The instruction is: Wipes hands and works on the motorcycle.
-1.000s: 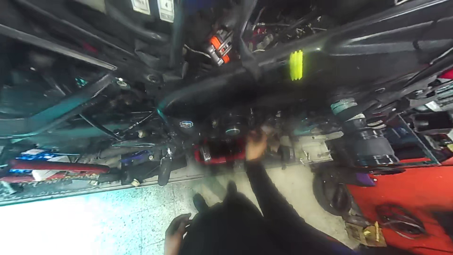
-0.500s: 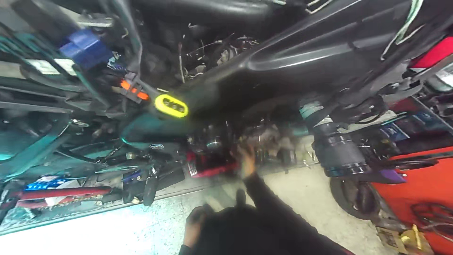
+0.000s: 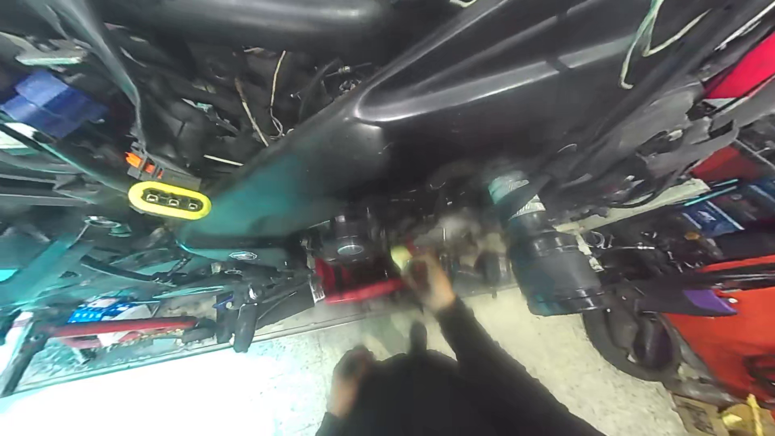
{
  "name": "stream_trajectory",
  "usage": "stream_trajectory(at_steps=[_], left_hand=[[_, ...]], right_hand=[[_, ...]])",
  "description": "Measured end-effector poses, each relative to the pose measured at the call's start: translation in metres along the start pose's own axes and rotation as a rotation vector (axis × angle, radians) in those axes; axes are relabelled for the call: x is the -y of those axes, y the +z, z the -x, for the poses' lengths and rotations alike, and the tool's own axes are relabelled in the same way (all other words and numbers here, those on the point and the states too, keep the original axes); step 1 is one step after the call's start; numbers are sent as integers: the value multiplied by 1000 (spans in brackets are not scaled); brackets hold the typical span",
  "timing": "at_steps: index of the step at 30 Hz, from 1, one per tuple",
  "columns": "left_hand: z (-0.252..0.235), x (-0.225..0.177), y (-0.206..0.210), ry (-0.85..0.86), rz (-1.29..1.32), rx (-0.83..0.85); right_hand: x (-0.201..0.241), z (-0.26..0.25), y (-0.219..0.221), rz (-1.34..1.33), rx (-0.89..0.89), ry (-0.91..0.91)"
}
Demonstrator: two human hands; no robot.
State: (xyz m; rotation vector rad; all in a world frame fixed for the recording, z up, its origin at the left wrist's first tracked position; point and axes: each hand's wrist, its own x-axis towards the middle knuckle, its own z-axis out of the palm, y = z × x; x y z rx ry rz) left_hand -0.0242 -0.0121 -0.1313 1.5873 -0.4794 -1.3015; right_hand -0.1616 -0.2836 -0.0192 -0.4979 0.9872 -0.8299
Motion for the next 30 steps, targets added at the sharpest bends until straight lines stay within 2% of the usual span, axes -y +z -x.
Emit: stream_trajectory(at_steps=[4, 7, 10, 15, 18, 25, 30], left_hand=[[3, 1, 5, 23, -66, -18], [5, 3, 8, 31, -58, -8], [7, 0, 8, 34, -79, 1], [10, 2, 10, 34, -95, -4], [12, 1, 8, 43, -111, -14], [17, 7, -2, 35, -78, -41], [18, 8, -5, -6, -87, -46]], right_hand=[[4, 8, -25, -32, 149, 15], [13, 6, -17, -170, 128, -3], [6, -6, -19, -166, 278, -94], [-13, -14, 7, 29, 63, -227], [-22, -12, 13, 82, 41, -258], [-33, 8, 7, 126, -50, -67], [-15, -6, 16, 121, -130, -96]])
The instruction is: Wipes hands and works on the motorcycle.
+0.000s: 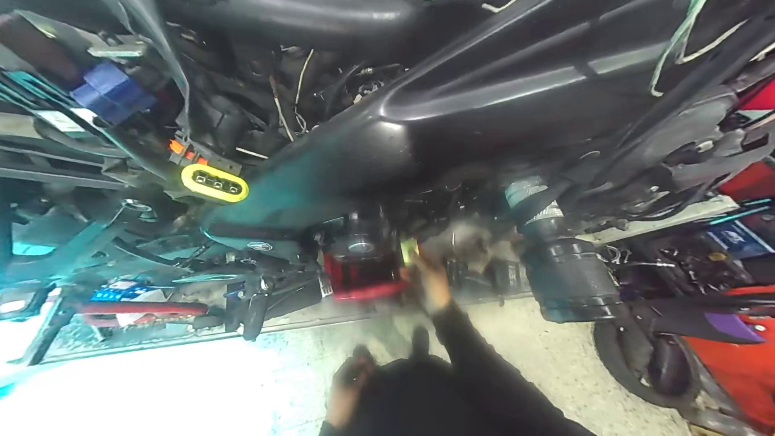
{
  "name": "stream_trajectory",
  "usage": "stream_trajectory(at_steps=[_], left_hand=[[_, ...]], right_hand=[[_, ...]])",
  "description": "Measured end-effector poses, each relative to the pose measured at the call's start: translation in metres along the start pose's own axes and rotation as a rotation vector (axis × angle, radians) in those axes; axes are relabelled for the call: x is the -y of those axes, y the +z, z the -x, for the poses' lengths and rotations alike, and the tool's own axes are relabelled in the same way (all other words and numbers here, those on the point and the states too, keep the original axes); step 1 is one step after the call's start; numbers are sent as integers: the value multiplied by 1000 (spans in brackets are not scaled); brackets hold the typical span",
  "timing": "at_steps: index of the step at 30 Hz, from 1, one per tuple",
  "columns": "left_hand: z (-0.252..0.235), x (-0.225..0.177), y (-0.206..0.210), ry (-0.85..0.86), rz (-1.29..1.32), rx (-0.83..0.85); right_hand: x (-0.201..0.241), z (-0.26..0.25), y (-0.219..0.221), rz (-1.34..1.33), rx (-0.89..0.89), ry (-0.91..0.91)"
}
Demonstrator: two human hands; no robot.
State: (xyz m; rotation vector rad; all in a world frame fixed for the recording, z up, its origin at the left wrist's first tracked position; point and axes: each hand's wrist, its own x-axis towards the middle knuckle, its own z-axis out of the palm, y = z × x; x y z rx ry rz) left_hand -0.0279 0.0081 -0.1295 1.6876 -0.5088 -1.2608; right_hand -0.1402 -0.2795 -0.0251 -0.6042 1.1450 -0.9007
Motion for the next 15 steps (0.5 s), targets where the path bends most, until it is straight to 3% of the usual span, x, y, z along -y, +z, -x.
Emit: stream_trajectory(at_steps=[3, 5, 8, 13, 15], left_hand=[[-1, 1, -3, -8, -1, 7], [-3, 2, -5, -3, 3, 5], [-3, 3, -6, 11, 20, 4], [-2, 2, -12, 4, 26, -2], [-4, 3, -13, -3, 35, -15]], right_hand=[[11, -6, 9, -22, -33, -72], [3, -5, 7, -64, 75, -222], [-15, -15, 4, 135, 187, -458], [-10, -45, 1, 788, -233, -725], [-12, -48, 5, 902, -273, -736]])
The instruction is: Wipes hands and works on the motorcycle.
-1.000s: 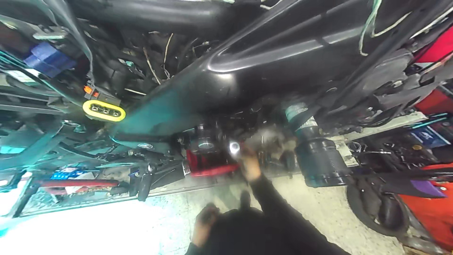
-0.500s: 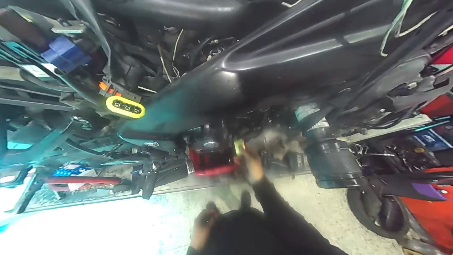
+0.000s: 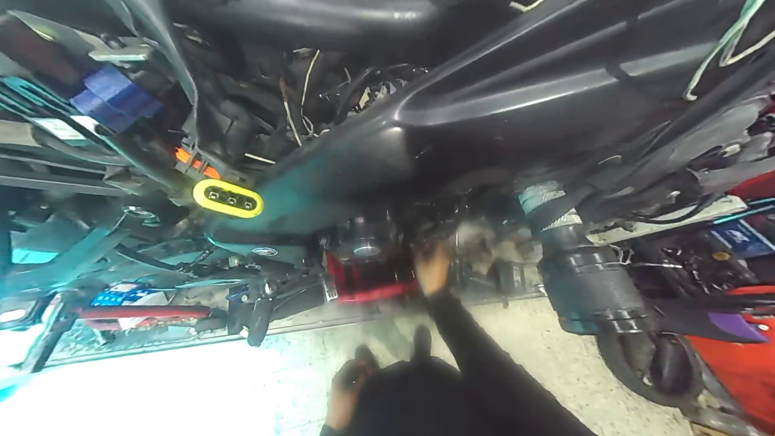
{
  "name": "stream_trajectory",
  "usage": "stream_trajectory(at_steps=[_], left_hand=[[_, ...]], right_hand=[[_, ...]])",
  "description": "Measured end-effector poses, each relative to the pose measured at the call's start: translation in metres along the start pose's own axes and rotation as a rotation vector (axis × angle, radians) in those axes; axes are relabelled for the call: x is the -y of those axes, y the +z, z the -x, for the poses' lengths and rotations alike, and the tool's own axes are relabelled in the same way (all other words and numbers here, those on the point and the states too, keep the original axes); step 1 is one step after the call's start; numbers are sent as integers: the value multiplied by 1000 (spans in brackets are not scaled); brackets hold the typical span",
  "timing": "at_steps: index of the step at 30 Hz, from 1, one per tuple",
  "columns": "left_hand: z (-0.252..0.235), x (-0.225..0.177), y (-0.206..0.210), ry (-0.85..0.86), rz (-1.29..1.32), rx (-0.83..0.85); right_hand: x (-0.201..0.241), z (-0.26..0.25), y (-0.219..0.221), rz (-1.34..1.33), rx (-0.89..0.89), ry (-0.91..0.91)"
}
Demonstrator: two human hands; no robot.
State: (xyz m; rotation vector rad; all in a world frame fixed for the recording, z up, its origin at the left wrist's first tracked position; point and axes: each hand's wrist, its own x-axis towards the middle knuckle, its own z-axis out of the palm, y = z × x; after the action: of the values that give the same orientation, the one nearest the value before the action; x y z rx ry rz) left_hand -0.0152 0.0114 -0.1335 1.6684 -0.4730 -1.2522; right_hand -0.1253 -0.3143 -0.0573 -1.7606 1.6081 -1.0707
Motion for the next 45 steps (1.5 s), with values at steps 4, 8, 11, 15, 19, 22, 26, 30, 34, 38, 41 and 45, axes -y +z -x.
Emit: stream_trajectory(at_steps=[4, 8, 11, 15, 19, 22, 26, 30, 34, 38, 41, 45], left_hand=[[-3, -6, -3, -17, -44, 7], [-1, 2, -7, -30, -34, -2], [-10, 0, -8, -34, -33, 10], [-13, -3, -6, -32, -60, 85], [-15, -15, -10, 5, -170, 141], [-23, -7, -14, -4, -221, 70], [-51, -2, 8, -23, -512, 146], [-102, -28, 64, 1, -862, 158], [-145, -69, 121, -178, -1056, 84], [-174, -35, 153, -206, -1124, -31], [-167, -44, 178, -263, -1079, -96], [-156, -65, 200, -175, -1105, -176]], right_hand=[[-4, 4, 6, -112, -40, 123], [3, 7, 13, -117, -16, 205], [13, -5, 16, -178, -44, 292], [2, -3, 5, -188, 28, 235], [-80, 47, -73, 21, 561, 159], [-179, 124, -142, 309, 1038, 740], [-208, 205, -174, -57, 1000, 1158], [-214, 207, -174, -242, 898, 1065], [-226, 175, -189, 73, 1057, 765], [-205, 104, -200, 126, 836, 615], [-207, 38, -189, 85, 362, 549], [-212, -43, -167, 197, 206, 325]])
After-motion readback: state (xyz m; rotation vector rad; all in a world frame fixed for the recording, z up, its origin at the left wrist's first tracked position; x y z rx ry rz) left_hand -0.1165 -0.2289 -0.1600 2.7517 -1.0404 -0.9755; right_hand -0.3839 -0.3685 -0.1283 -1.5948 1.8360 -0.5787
